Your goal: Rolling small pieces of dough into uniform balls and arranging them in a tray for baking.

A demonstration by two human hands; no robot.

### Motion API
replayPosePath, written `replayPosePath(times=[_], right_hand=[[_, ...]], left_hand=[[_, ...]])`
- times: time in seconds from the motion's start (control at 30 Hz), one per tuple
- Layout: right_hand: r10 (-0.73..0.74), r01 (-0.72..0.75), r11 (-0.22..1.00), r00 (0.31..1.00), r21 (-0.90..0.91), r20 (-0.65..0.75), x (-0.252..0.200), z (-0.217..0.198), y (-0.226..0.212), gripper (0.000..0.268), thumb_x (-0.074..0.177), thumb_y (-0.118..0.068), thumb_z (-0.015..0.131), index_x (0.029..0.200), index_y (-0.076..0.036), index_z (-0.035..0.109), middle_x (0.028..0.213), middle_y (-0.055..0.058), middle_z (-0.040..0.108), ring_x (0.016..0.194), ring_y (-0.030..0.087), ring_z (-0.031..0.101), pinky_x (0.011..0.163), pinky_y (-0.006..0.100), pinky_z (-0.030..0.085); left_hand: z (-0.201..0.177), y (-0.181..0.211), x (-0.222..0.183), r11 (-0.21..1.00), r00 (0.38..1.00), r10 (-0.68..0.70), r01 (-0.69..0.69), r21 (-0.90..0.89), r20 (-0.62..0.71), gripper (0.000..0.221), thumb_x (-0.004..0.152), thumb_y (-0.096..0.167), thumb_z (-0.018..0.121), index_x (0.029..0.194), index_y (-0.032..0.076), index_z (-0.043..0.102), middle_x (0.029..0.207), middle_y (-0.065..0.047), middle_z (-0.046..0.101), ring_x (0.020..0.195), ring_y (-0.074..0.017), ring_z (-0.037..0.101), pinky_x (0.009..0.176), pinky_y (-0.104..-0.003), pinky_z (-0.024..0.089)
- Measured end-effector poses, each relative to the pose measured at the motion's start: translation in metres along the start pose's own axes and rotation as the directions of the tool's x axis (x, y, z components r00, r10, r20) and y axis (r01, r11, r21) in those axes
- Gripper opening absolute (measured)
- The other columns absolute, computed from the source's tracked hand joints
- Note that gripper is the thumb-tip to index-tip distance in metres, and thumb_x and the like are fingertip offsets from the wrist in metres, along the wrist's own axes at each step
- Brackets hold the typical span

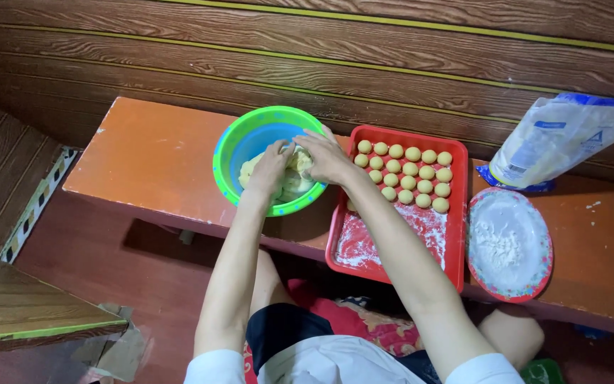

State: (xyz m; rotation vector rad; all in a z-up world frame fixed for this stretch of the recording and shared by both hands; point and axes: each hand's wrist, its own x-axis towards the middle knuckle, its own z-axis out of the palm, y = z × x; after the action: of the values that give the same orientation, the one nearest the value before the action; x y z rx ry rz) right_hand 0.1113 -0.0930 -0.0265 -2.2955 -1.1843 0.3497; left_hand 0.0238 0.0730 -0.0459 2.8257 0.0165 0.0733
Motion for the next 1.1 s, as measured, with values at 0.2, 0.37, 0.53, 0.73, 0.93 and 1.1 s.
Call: replayPosePath(times=[0.2, 0.37, 0.53, 0.73, 0.93, 1.1], right_hand=[[-0.002, 0.004, 0.999, 0.999, 0.037, -0.054, -0.01, -0.007, -0.002, 0.075, 0.087, -0.009, 0.072, 0.155, -0.014, 0.042, 0.15, 0.011, 0.057, 0.152, 0.022, 0.036, 0.129, 0.049, -0.001], [0.009, -0.004, 0.999, 0.993, 0.042, -0.117, -0.01, 0.0, 0.002, 0.066, 0.09, -0.004, 0.06, 0.153, -0.012, 0.044, 0.145, 0.011, 0.061, 0.148, 0.022, 0.042, 0.129, 0.049, 0.003], [0.005, 0.004, 0.999, 0.986, 0.05, -0.166, -0.005, 0.015, 0.011, 0.066, 0.089, -0.003, 0.049, 0.153, -0.014, 0.044, 0.136, 0.006, 0.067, 0.144, 0.021, 0.047, 0.128, 0.051, 0.005], [0.025, -0.024, 1.0, 0.987, 0.005, -0.157, -0.005, 0.019, 0.015, 0.065, 0.089, -0.01, 0.048, 0.153, -0.022, 0.045, 0.134, 0.003, 0.068, 0.142, 0.019, 0.047, 0.127, 0.053, 0.008], [0.126, -0.126, 0.992, 0.99, 0.0, 0.064, -0.001, 0.009, 0.012, 0.066, 0.087, -0.029, 0.067, 0.15, -0.021, 0.051, 0.138, 0.006, 0.063, 0.146, 0.02, 0.041, 0.127, 0.056, 0.016], [0.17, -0.164, 0.985, 0.976, -0.052, 0.134, 0.013, 0.008, 0.012, 0.086, 0.076, -0.025, 0.086, 0.153, -0.015, 0.049, 0.138, 0.014, 0.06, 0.145, 0.027, 0.042, 0.124, 0.06, 0.016]], left_hand=[[-0.032, 0.01, -0.011, 0.878, 0.979, 0.021, 0.079, -0.471, 0.205, 0.08, 0.084, -0.013, 0.072, 0.155, 0.006, 0.041, 0.157, -0.021, 0.044, 0.141, -0.0503, 0.04, 0.108, -0.059, 0.046], [0.009, 0.008, 0.011, 0.998, 0.981, 0.02, -0.009, -0.058, 0.195, 0.101, 0.069, -0.01, 0.083, 0.154, 0.016, 0.035, 0.147, -0.014, 0.044, 0.135, -0.0433, 0.046, 0.105, -0.055, 0.054], [0.005, 0.019, 0.015, 0.976, 0.986, -0.033, -0.003, 0.216, 0.162, 0.087, 0.065, -0.018, 0.073, 0.143, 0.012, 0.048, 0.131, -0.008, 0.049, 0.121, -0.0405, 0.052, 0.089, -0.049, 0.062], [0.063, -0.028, 0.045, 0.97, 0.993, -0.014, -0.014, 0.244, 0.115, 0.076, 0.065, -0.018, 0.071, 0.135, 0.006, 0.054, 0.124, -0.01, 0.055, 0.115, -0.0395, 0.055, 0.085, -0.048, 0.063], [0.062, -0.034, 0.043, 0.97, 0.998, -0.003, -0.011, 0.241, 0.057, 0.05, 0.081, -0.01, 0.063, 0.125, 0.011, 0.064, 0.112, -0.003, 0.061, 0.108, -0.0337, 0.06, 0.079, -0.051, 0.065], [0.046, -0.021, 0.035, 0.975, 0.999, 0.02, -0.013, 0.223, -0.027, 0.038, 0.085, -0.011, 0.056, 0.112, 0.012, 0.069, 0.102, -0.001, 0.067, 0.099, -0.0334, 0.067, 0.074, -0.054, 0.066]])
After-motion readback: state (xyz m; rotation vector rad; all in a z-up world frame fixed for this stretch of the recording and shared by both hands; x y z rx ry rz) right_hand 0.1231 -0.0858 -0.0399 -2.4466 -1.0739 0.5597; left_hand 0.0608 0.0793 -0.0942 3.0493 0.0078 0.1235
